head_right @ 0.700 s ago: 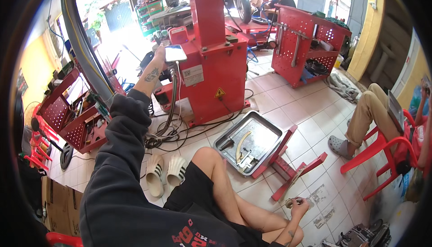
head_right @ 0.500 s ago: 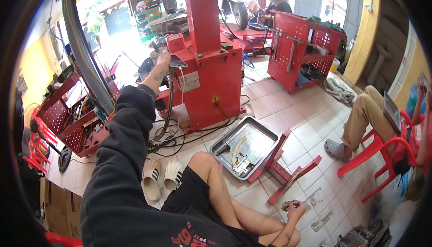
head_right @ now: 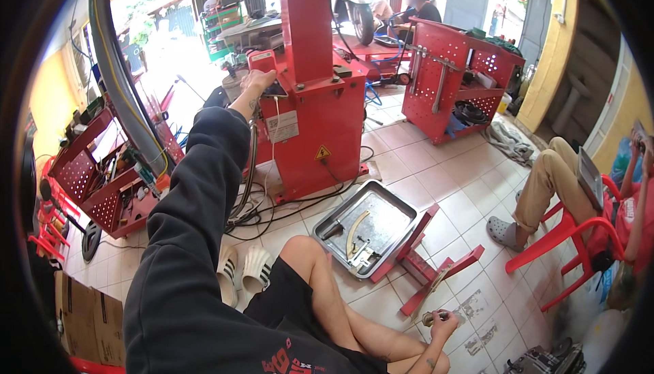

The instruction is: The person sits on the floor in a workshop and uses a wrench to tighten bolts on the legs of a red metal chair frame. They repeatedly adjust the wrench and reposition the chair legs to secure the joints.

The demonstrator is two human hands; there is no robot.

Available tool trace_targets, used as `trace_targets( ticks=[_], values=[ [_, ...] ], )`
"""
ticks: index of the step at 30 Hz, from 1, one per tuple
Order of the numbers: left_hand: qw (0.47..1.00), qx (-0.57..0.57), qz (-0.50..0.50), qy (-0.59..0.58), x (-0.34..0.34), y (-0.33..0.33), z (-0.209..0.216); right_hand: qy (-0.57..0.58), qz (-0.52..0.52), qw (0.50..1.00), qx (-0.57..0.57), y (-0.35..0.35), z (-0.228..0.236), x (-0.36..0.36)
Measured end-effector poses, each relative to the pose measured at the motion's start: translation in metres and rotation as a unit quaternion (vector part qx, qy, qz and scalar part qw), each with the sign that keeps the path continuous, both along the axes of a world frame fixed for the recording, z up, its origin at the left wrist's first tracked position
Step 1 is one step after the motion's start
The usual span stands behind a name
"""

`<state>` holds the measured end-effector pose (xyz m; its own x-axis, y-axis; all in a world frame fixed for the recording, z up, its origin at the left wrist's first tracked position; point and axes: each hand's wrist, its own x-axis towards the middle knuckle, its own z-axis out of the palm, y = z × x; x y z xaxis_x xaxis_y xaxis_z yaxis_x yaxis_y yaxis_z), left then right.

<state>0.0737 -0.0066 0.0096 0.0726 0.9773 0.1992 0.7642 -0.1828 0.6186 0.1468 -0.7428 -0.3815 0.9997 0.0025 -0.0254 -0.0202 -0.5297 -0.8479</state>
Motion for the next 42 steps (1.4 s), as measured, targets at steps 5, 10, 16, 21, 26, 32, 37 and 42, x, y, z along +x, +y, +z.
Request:
trace_targets(
  ticks=[5, 10, 16, 21, 26, 32, 37, 42],
  values=[
    [0.997, 0.061, -0.030, -0.022, -0.041, 0.107, 0.012, -0.039, 0.094, 0.995, 0.000, 0.031, -0.026, 0.015],
    [0.962, 0.174, -0.119, -0.173, -0.019, -0.027, -0.008, 0.000, 0.171, 0.982, -0.078, -0.003, 0.000, -0.008],
    [0.775, 0.188, -0.564, -0.215, -0.103, -0.256, -0.195, 0.044, 0.375, 0.925, -0.039, 0.046, 0.025, -0.041],
    [0.642, -0.178, -0.744, -0.060, -0.094, -0.392, -0.332, 0.138, 0.381, 0.909, 0.099, 0.099, 0.031, -0.058],
    [0.650, -0.172, -0.740, -0.036, -0.072, -0.424, -0.354, 0.141, 0.303, 0.900, 0.280, 0.136, 0.013, -0.086],
    [0.718, -0.110, -0.687, 0.009, -0.050, -0.372, -0.364, 0.077, 0.234, 0.926, 0.288, 0.146, 0.027, -0.078],
    [0.815, -0.172, -0.547, 0.086, -0.003, -0.256, -0.344, 0.030, 0.258, 0.964, 0.050, 0.137, 0.005, -0.060],
    [0.827, -0.162, -0.505, 0.189, 0.012, -0.212, -0.362, 0.066, 0.220, 0.972, 0.050, 0.130, -0.021, -0.048]
  ],
)
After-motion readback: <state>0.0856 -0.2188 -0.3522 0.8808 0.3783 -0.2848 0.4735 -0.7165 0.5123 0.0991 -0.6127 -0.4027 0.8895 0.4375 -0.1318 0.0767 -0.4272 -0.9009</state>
